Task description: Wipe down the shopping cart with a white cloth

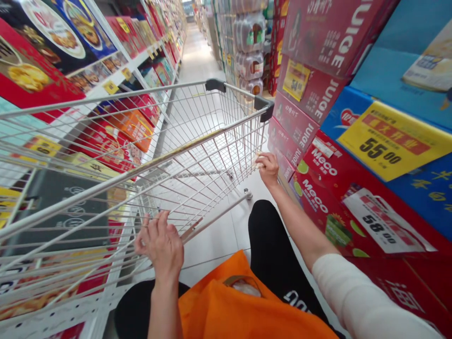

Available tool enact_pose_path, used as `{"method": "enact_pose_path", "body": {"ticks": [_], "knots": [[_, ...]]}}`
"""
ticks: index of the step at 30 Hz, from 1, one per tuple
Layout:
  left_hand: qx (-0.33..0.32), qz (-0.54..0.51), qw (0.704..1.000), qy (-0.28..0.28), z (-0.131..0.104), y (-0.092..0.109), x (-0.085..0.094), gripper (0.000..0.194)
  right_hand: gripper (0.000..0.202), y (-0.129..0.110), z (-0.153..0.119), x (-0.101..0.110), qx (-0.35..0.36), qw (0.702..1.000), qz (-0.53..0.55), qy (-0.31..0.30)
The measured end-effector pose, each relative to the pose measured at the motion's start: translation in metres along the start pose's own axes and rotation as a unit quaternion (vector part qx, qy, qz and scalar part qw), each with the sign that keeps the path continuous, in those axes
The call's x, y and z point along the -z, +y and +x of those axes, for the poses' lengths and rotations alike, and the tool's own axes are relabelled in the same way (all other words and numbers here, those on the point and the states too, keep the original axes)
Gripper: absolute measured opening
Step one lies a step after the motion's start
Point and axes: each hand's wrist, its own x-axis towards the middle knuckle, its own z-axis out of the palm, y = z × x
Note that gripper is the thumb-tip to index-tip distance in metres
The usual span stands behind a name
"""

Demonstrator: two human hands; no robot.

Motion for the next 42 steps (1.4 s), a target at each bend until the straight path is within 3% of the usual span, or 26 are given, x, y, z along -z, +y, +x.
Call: {"method": "enact_pose_path", "body": {"ticks": [4, 10, 15, 18, 24, 28, 35, 39, 42], "knots": [[-0.001, 0.001, 1.0, 0.001, 0.0, -0.001, 0.0, 0.053, 0.025, 0.004, 0.02, 0.0, 0.007, 0.998, -0.021, 0.054], [0.001, -0.006, 1.0, -0.007, 0.0, 0.0, 0.0, 0.053, 0.027, 0.021, 0.007, 0.004, -0.011, 1.0, -0.009, -0.018], [-0.006, -0.002, 1.0, -0.002, 0.001, -0.003, 0.0, 0.054, 0.029, 0.042, 0.023, 0.007, -0.075, 0.996, -0.022, 0.041], [-0.001, -0.003, 1.0, 0.002, 0.0, -0.002, 0.0, 0.055, 0.035, 0.046, 0.027, -0.002, -0.101, 0.995, 0.006, 0.008], [0.011, -0.002, 1.0, 0.017, 0.0, 0.001, -0.002, 0.055, 0.043, 0.017, -0.023, -0.02, -0.163, 0.984, 0.032, 0.07], [0.006, 0.008, 1.0, 0.018, 0.0, 0.0, -0.003, 0.057, 0.042, -0.005, -0.051, -0.021, -0.155, 0.986, 0.063, 0.025], [-0.001, -0.011, 1.0, 0.012, 0.002, -0.001, -0.004, 0.058, 0.045, 0.016, -0.019, -0.016, -0.191, 0.978, 0.029, 0.08], [-0.003, 0.001, 1.0, 0.025, 0.002, -0.001, -0.005, 0.06, 0.046, -0.016, -0.045, -0.023, -0.144, 0.987, 0.036, 0.056], [-0.006, 0.003, 1.0, 0.017, 0.002, -0.002, -0.005, 0.06, 0.045, -0.042, -0.073, -0.026, -0.077, 0.996, 0.051, -0.015]]}}
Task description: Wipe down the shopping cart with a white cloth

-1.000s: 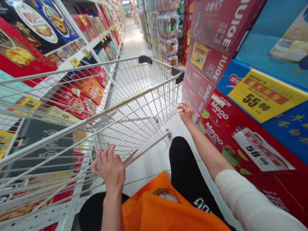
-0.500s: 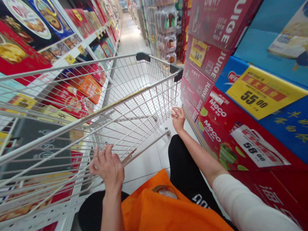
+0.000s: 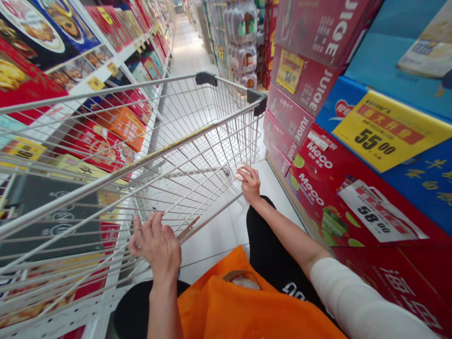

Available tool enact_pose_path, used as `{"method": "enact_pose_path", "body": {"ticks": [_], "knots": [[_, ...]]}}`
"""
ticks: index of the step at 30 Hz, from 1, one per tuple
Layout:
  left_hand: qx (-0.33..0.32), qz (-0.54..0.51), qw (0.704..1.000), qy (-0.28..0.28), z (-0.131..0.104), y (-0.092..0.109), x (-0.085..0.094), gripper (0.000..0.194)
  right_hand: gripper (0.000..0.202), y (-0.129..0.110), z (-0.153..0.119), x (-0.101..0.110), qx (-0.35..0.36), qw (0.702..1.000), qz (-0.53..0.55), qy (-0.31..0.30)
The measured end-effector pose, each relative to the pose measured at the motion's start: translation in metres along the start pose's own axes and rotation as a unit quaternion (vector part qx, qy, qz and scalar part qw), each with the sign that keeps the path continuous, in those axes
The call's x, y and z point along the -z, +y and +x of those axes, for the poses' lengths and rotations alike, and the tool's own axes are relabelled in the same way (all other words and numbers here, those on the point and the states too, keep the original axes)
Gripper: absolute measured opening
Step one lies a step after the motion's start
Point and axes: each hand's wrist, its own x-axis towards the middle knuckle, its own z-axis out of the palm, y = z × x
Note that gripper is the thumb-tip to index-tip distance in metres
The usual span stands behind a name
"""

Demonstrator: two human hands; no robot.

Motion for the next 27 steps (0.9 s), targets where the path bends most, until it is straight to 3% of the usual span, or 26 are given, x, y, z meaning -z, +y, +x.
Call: {"method": "enact_pose_path", "body": {"ticks": [2, 7, 9, 13, 16, 18, 20, 24, 27], "knots": [[0.004, 0.0, 1.0, -0.007, 0.0, 0.0, 0.001, 0.061, 0.043, 0.002, -0.001, 0.003, 0.008, 1.0, -0.003, -0.011], [0.008, 0.003, 1.0, -0.003, 0.001, 0.005, 0.002, 0.064, 0.038, 0.04, 0.049, 0.019, -0.051, 0.996, -0.034, 0.07], [0.012, 0.003, 1.0, 0.001, 0.001, 0.007, 0.002, 0.063, 0.038, 0.042, 0.057, 0.019, -0.052, 0.995, -0.037, 0.079], [0.019, -0.003, 1.0, -0.009, 0.001, 0.005, 0.001, 0.06, 0.037, 0.007, 0.018, 0.002, -0.005, 0.998, -0.025, 0.056], [0.015, -0.006, 1.0, -0.024, 0.0, 0.001, 0.001, 0.058, 0.035, -0.02, -0.019, -0.007, 0.07, 0.997, -0.007, -0.039], [0.012, -0.005, 1.0, -0.029, -0.001, 0.0, 0.002, 0.058, 0.032, -0.022, -0.023, -0.005, 0.105, 0.991, 0.002, -0.077], [0.012, -0.007, 0.999, -0.03, -0.001, 0.001, 0.003, 0.059, 0.03, -0.01, -0.009, 0.004, 0.101, 0.992, -0.005, -0.072], [0.02, -0.01, 0.999, -0.024, -0.002, 0.007, 0.002, 0.06, 0.029, 0.027, 0.039, 0.023, -0.003, 0.999, -0.039, 0.003], [0.027, -0.011, 0.999, -0.018, -0.002, 0.008, 0.0, 0.061, 0.03, 0.032, 0.049, 0.021, -0.042, 0.997, -0.05, 0.045]]}}
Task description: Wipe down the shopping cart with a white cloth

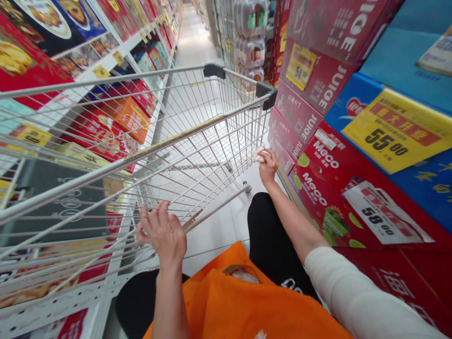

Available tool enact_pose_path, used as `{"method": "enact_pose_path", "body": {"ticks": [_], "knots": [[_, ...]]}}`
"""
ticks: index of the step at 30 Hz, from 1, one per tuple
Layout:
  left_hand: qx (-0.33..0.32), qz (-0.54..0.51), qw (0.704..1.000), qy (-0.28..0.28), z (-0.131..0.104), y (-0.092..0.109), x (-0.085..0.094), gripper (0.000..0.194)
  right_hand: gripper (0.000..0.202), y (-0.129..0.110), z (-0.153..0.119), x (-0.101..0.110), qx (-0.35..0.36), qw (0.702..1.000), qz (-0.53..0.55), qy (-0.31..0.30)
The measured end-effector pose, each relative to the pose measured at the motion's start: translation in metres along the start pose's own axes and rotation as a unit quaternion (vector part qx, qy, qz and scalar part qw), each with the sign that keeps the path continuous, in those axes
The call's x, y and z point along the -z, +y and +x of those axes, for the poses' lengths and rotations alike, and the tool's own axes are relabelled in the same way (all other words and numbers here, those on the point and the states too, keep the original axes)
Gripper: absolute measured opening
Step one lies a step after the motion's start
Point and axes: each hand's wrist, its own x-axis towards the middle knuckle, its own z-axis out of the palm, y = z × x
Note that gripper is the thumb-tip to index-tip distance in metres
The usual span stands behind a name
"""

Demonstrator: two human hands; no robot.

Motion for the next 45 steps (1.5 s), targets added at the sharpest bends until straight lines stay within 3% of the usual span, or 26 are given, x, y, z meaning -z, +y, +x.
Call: {"method": "enact_pose_path", "body": {"ticks": [2, 5, 7, 9, 12, 17, 19, 21, 24, 27, 29, 34, 45], "knots": [[0.004, -0.005, 1.0, 0.001, 0.0, -0.001, -0.001, 0.062, 0.033, -0.013, -0.018, -0.008, -0.006, 1.0, 0.0, 0.01], [0.002, -0.006, 1.0, 0.001, 0.0, -0.001, -0.002, 0.062, 0.034, -0.043, -0.068, -0.022, 0.016, 1.0, 0.017, -0.021], [0.0, -0.003, 1.0, 0.002, 0.001, 0.0, 0.0, 0.062, 0.03, -0.059, -0.097, -0.028, 0.094, 0.988, 0.054, -0.106], [0.003, -0.002, 1.0, 0.002, 0.001, 0.002, 0.002, 0.063, 0.025, -0.064, -0.109, -0.028, 0.159, 0.967, 0.079, -0.18], [0.005, -0.005, 1.0, -0.006, 0.0, 0.004, 0.003, 0.061, 0.024, -0.047, -0.092, -0.018, 0.182, 0.962, 0.073, -0.19], [0.007, -0.005, 1.0, -0.008, -0.002, 0.005, 0.001, 0.056, 0.029, -0.008, -0.034, -0.003, 0.087, 0.995, 0.015, -0.045], [0.007, -0.007, 1.0, -0.002, -0.002, 0.005, 0.0, 0.055, 0.03, -0.008, -0.029, -0.005, 0.047, 0.999, 0.001, 0.001], [0.007, -0.008, 1.0, -0.002, -0.002, 0.005, 0.0, 0.056, 0.032, -0.02, -0.04, -0.011, 0.03, 0.999, 0.0, 0.013], [0.007, -0.005, 1.0, 0.0, -0.002, 0.004, -0.001, 0.058, 0.036, -0.049, -0.079, -0.023, 0.041, 0.998, 0.026, -0.032], [-0.004, 0.002, 1.0, 0.009, -0.002, 0.003, -0.001, 0.061, 0.031, -0.075, -0.119, -0.029, 0.124, 0.982, 0.068, -0.128], [-0.013, 0.005, 1.0, 0.01, -0.002, 0.003, 0.0, 0.061, 0.027, -0.083, -0.133, -0.028, 0.151, 0.972, 0.077, -0.161], [0.001, -0.008, 1.0, 0.001, -0.003, 0.006, 0.001, 0.058, 0.026, -0.083, -0.13, -0.023, 0.119, 0.983, 0.059, -0.128], [-0.004, -0.017, 1.0, -0.009, -0.004, 0.004, 0.002, 0.054, 0.037, -0.082, -0.132, -0.008, 0.136, 0.966, 0.103, -0.196]]}}
